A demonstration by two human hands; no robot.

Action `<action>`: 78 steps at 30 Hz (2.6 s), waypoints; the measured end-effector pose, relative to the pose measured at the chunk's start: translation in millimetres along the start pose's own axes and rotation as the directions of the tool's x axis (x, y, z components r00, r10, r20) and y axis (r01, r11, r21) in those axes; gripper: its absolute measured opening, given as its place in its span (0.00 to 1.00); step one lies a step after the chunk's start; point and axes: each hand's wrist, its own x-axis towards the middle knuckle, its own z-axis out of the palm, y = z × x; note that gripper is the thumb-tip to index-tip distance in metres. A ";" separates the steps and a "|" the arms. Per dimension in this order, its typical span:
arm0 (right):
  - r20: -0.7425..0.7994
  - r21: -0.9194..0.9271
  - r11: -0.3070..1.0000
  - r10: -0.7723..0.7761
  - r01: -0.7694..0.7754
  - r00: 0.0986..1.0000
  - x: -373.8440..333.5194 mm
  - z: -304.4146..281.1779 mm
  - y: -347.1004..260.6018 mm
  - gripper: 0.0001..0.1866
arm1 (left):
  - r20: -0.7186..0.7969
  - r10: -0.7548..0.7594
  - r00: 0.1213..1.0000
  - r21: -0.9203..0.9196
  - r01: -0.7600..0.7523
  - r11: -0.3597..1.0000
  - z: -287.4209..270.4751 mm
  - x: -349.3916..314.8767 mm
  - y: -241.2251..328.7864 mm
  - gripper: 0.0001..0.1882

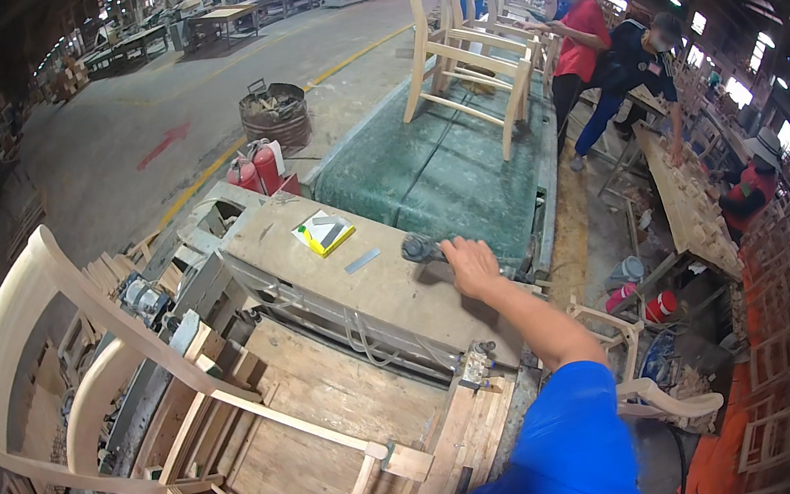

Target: The person assembles wooden chair frames in a workshop. They pick up chair frames, place them on a workbench, and use a nail gun to fasten joints before moving the completed frames to a stack.

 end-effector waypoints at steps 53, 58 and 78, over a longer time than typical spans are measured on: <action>-0.048 0.184 0.972 0.157 -0.146 0.986 -144.9 32.9 -45.4 0.29 | 0.114 -0.085 0.990 0.086 0.075 0.993 -17.0 -62.7 -32.5 0.47; -0.068 0.155 0.974 0.178 -0.166 0.982 -130.3 22.0 -37.4 0.22 | 0.127 -0.053 0.990 0.096 0.041 0.994 -13.1 -60.5 -26.2 0.47; 0.627 0.751 0.539 -0.401 -0.381 0.668 -77.2 100.7 -380.8 0.17 | 0.064 0.034 0.997 -0.075 -0.029 0.997 14.3 -38.6 -47.6 0.30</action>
